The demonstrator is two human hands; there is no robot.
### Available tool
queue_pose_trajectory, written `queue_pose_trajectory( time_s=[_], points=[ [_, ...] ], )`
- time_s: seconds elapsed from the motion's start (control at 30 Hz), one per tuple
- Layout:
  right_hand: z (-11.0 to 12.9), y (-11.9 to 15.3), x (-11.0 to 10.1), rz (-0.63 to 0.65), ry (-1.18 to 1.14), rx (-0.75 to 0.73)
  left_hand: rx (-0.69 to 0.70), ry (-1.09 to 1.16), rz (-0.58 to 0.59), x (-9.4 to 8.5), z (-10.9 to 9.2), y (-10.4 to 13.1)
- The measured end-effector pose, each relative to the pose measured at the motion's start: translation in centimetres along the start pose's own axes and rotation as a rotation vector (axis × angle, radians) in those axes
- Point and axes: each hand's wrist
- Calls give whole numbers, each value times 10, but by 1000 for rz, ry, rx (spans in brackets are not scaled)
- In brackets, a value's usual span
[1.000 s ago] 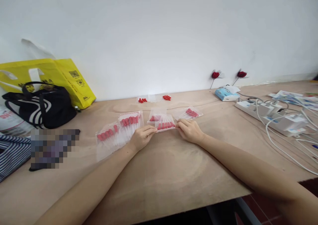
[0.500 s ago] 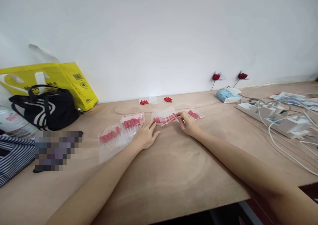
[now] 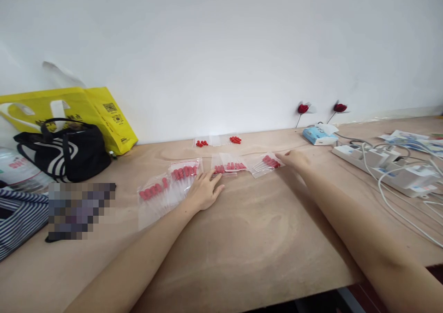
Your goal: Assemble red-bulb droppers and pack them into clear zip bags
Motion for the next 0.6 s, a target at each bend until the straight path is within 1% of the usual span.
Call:
queue_pose_trajectory(
  time_s=[0.07, 0.13, 0.23, 0.37, 0.43, 0.5, 0.53, 0.6],
  points=[
    [-9, -7, 3, 142, -33, 60, 5, 2, -1, 0, 0, 0],
    [-13, -8, 5, 207, -126, 94, 7, 17, -8, 0, 0, 1],
    [-11, -1, 6, 230, -303, 130, 8, 32, -29, -1, -1, 2],
    [-8, 5, -2, 233, -454, 105, 18, 46, -60, -2, -1, 3],
    [-6, 8, -8, 198, -558, 85, 21, 45, -69, -2, -1, 3],
    [-1, 12, -13, 106, -759, 29, 24, 37, -74, -3, -2, 3],
    [3, 15, -15, 46, -878, -23, 24, 31, -77, -3, -3, 3],
    [12, 25, -15, -66, -1070, -171, 14, 13, -93, -4, -4, 2]
  ],
)
Point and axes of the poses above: each hand's wrist, its own y-axis away from the middle knuckle, its own x-axis out of the palm, z = x × y, and after that the axes turned 13 degrees about -z, right-handed
